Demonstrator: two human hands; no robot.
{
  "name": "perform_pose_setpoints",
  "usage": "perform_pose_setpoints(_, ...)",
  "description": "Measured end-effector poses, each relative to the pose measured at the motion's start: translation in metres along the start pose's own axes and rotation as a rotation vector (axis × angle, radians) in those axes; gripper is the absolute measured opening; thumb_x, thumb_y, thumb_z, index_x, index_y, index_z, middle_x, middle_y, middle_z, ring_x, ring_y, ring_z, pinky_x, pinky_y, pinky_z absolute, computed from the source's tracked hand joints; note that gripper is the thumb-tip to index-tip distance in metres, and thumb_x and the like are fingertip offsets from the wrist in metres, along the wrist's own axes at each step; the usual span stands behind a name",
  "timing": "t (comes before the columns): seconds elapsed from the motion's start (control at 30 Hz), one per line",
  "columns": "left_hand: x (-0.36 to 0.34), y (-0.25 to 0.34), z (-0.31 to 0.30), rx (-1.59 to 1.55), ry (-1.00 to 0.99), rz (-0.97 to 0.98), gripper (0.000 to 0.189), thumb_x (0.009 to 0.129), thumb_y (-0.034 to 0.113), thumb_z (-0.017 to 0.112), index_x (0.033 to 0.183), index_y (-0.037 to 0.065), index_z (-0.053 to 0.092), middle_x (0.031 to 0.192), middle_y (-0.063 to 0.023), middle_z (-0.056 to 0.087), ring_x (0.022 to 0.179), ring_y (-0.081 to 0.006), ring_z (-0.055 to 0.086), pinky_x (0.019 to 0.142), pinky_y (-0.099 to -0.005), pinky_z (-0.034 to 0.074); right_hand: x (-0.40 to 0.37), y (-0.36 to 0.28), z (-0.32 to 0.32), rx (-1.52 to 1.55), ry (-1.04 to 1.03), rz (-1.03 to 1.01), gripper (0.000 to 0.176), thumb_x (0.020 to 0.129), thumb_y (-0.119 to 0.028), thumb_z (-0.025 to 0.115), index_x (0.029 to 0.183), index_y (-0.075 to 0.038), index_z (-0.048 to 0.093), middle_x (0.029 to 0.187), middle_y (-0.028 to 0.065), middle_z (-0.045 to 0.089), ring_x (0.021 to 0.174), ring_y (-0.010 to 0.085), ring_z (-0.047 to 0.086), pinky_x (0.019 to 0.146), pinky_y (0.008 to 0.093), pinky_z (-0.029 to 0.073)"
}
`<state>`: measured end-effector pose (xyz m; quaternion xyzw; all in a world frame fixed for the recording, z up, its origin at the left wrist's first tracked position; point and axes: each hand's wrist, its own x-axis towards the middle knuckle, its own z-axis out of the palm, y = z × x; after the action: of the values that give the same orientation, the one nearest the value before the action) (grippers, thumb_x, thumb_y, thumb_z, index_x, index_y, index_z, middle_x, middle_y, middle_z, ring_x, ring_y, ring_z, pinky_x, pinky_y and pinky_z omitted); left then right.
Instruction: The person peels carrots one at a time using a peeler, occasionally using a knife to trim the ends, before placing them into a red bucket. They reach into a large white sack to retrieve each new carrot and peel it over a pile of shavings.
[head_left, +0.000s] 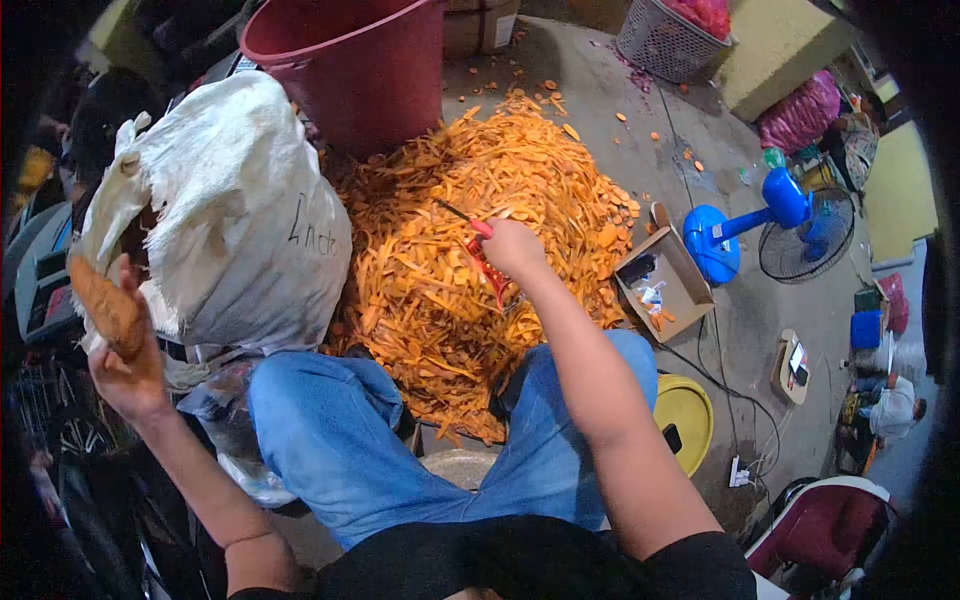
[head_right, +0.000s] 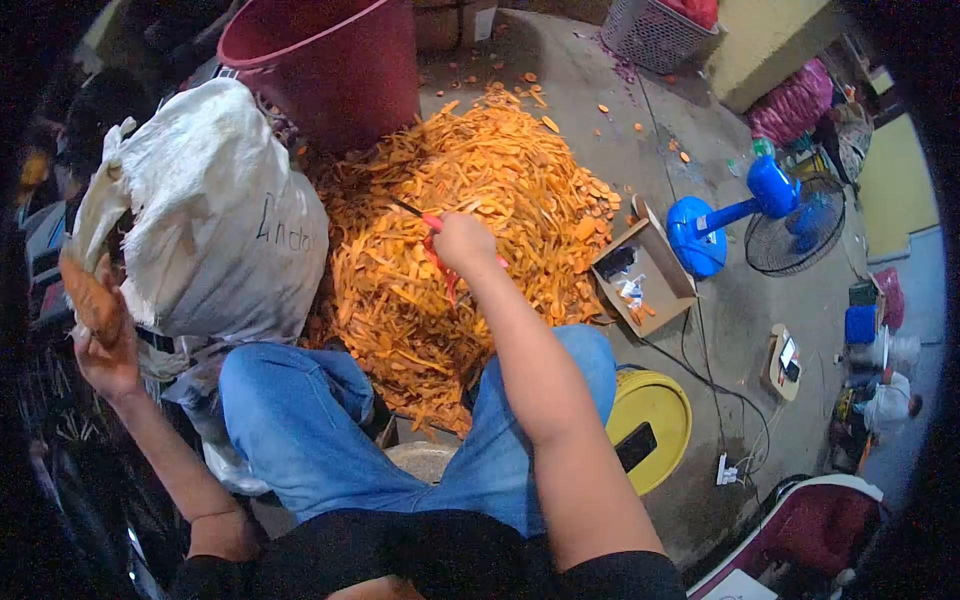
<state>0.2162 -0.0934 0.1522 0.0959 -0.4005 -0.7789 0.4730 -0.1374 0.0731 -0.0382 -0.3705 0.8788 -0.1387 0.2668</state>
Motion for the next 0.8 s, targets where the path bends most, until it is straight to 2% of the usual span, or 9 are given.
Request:
perform_pose_setpoints(0.1, -0.012, -0.033, 0.015, 0.123, 0.061, -0.023, 0.075, 0.058, 0.008, 0.052, 0.123, 0.001, 0.014, 0.118, -0.0227, 0.030, 0.109, -0.0317, 0.034, 0.088, -0.0433, 0.034, 0.000, 0.001, 0.003, 0.018, -0.007, 0.005, 0.023, 0.072, -0.023, 0.049, 0.089, -0.009, 0.056, 0.083, 0.0127, 0.057, 0.078, 0.0259, 0.055, 0.067, 0.0362, 0.043)
perform_pose_setpoints(0.23, -0.009, -0.089, 0.046, 0.328, -0.084, -0.285, 0.082, 0.052, 0.021, 0.057, 0.121, -0.001, 0.018, 0.103, -0.0181, 0.042, 0.094, -0.0290, 0.047, 0.079, -0.0461, 0.039, 0.007, 0.014, 0.012, 0.104, -0.026, -0.043, 0.025, 0.073, -0.023, 0.049, 0.092, -0.008, 0.054, 0.086, 0.0146, 0.056, 0.080, 0.0288, 0.054, 0.068, 0.0374, 0.042)
perform_pose_setpoints(0.3, -0.005, -0.120, 0.061, 0.144, -0.250, -0.523, 0.076, 0.056, 0.024, 0.056, 0.119, -0.002, 0.021, 0.103, -0.0185, 0.044, 0.091, -0.0292, 0.049, 0.079, -0.0447, 0.040, 0.016, 0.021, 0.016, 0.140, -0.032, -0.047, 0.025, 0.073, -0.023, 0.048, 0.092, -0.008, 0.054, 0.086, 0.0155, 0.056, 0.081, 0.0305, 0.053, 0.069, 0.0383, 0.042)
perform_pose_setpoints(0.4, 0.006, -0.175, 0.081, -0.203, -0.220, -0.832, 0.059, 0.072, 0.032, 0.047, 0.117, -0.001, 0.028, 0.104, -0.0189, 0.045, 0.093, -0.0287, 0.048, 0.081, -0.0399, 0.039, 0.020, 0.022, 0.012, 0.080, -0.004, -0.049, 0.024, 0.072, -0.024, 0.049, 0.089, -0.007, 0.054, 0.082, 0.0151, 0.057, 0.074, 0.0291, 0.054, 0.065, 0.0369, 0.041)
perform_pose_setpoints(0.47, 0.012, -0.210, 0.073, -0.117, -0.175, -0.948, 0.052, 0.079, 0.037, 0.039, 0.114, -0.001, 0.032, 0.103, -0.0175, 0.047, 0.093, -0.0273, 0.049, 0.081, -0.0380, 0.039, 0.034, 0.035, 0.028, 0.571, -0.056, 0.004, 0.023, 0.074, -0.024, 0.050, 0.081, -0.003, 0.054, 0.072, 0.0119, 0.057, 0.063, 0.0225, 0.053, 0.058, 0.0334, 0.040)
perform_pose_setpoints(0.5, 0.013, -0.226, 0.065, 0.008, -0.173, -0.971, 0.052, 0.081, 0.039, 0.034, 0.113, -0.001, 0.034, 0.102, -0.0170, 0.048, 0.093, -0.0270, 0.049, 0.081, -0.0379, 0.039, 0.035, 0.037, 0.027, 0.574, -0.054, 0.006, 0.023, 0.074, -0.024, 0.050, 0.081, -0.003, 0.054, 0.072, 0.0119, 0.057, 0.063, 0.0225, 0.053, 0.058, 0.0334, 0.040)
perform_pose_setpoints(0.57, 0.011, -0.247, 0.051, 0.029, -0.116, -0.950, 0.046, 0.081, 0.035, 0.039, 0.110, 0.000, 0.038, 0.096, -0.0150, 0.051, 0.089, -0.0240, 0.051, 0.079, -0.0353, 0.041, 0.037, 0.041, 0.027, 1.187, -0.069, 0.192, 0.015, 0.079, -0.014, 0.046, 0.080, -0.002, 0.054, 0.065, 0.0034, 0.055, 0.054, 0.0125, 0.052, 0.050, 0.0263, 0.042)
perform_pose_setpoints(0.73, 0.011, -0.268, 0.038, 0.086, 0.072, -1.079, 0.038, 0.079, 0.034, 0.045, 0.100, 0.003, 0.042, 0.081, -0.0107, 0.054, 0.066, -0.0203, 0.057, 0.055, -0.0343, 0.050, 0.041, 0.050, 0.018, 1.335, 0.345, 0.202, 0.025, 0.082, -0.022, 0.044, 0.085, 0.001, 0.051, 0.079, 0.0058, 0.054, 0.066, 0.0130, 0.050, 0.060, 0.0258, 0.040)
perform_pose_setpoints(0.8, 0.013, -0.284, 0.023, 0.067, 0.077, -1.116, 0.038, 0.081, 0.038, 0.039, 0.098, 0.004, 0.043, 0.074, -0.0096, 0.055, 0.061, -0.0200, 0.056, 0.051, -0.0351, 0.049, 0.032, 0.032, 0.010, 1.312, 0.456, 0.173, 0.025, 0.081, -0.024, 0.047, 0.078, 0.000, 0.051, 0.068, 0.0038, 0.051, 0.059, 0.0121, 0.045, 0.055, 0.0263, 0.037)
